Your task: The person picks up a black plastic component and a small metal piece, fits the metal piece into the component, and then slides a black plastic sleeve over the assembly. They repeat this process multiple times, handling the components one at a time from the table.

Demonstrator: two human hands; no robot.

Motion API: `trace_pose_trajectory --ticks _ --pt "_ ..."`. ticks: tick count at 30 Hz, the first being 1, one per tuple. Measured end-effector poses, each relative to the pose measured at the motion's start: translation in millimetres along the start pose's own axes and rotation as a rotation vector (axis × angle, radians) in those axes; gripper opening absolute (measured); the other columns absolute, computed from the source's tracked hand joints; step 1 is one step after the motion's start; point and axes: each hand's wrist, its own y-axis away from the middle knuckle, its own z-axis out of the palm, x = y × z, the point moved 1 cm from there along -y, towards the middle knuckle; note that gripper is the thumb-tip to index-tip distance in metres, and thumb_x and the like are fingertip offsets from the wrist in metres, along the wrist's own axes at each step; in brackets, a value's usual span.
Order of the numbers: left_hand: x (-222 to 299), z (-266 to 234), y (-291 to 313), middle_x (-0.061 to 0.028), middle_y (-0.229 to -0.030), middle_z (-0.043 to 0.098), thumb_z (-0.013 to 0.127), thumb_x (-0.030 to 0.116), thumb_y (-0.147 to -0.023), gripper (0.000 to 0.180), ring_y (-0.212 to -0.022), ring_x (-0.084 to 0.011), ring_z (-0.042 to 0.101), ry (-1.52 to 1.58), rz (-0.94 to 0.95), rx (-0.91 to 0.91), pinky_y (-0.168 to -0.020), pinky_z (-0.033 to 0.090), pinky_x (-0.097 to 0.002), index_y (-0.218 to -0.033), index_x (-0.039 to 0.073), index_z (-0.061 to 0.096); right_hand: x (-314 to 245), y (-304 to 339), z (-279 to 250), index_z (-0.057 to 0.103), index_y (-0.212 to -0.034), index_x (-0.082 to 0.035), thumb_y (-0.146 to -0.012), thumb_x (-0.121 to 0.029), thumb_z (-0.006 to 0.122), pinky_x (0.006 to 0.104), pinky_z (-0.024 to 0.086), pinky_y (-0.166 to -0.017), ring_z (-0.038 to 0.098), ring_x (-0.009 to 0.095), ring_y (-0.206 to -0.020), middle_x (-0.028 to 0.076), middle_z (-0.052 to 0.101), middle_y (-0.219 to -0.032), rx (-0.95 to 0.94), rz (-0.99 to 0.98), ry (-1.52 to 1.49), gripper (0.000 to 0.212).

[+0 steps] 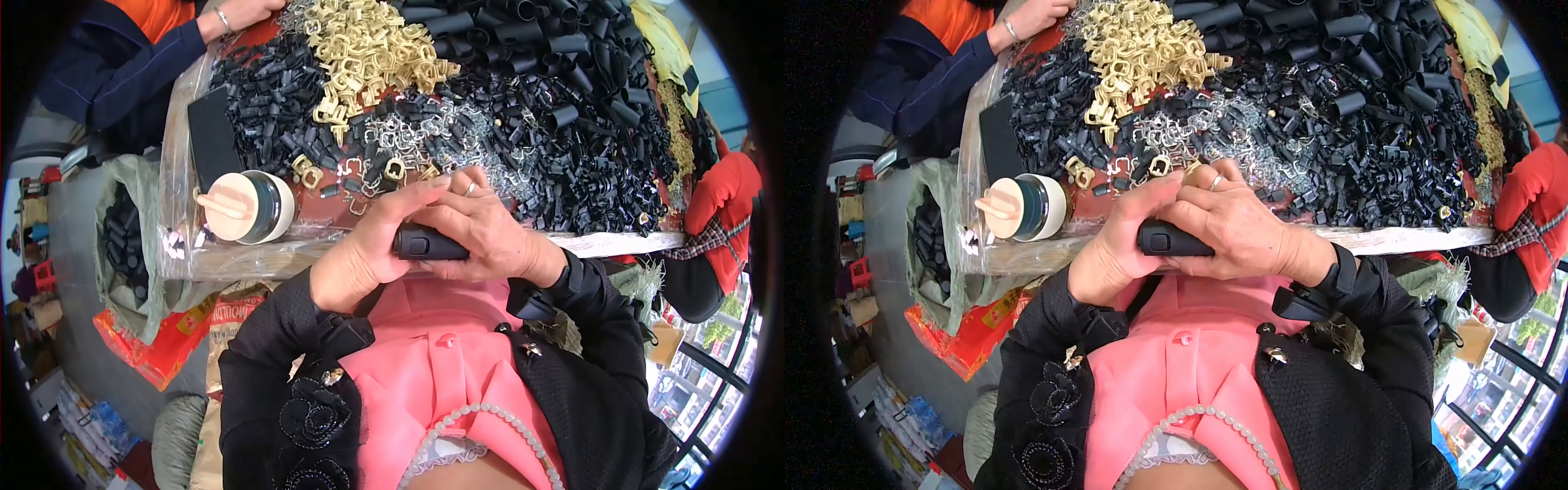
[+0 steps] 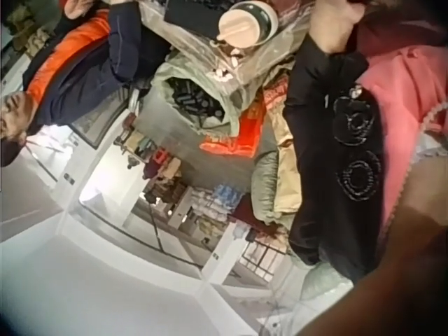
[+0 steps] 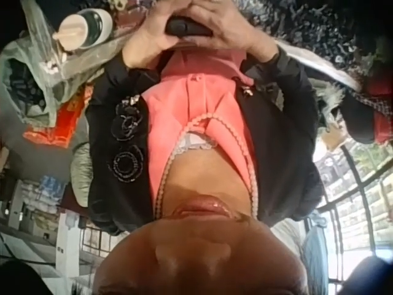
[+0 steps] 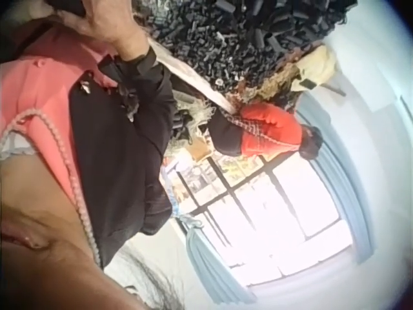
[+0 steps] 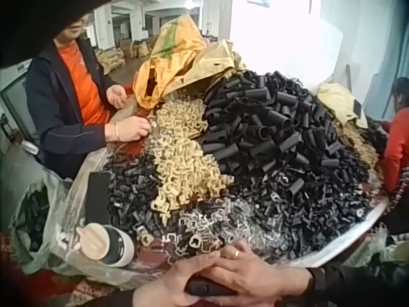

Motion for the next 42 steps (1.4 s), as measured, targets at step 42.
trace_pose_trajectory --ticks 42 --pt "-3 -17 -29 -0.0084 -0.093 0.056 0.050 0.016 -0.081 0.034 -0.081 -0.0137 0.056 -0.897 0.084 0.230 -0.067 0.046 -0.0224 -0.110 -0.001 0.044 -88 377 -107 0.055 -0.089 -0.001 -0.071 -0.019 0.061 0.0293 0.042 -0.058 0.053 0.020 -0.062 0.011 0.055 -0.074 0.059 1.601 0.725 0.026"
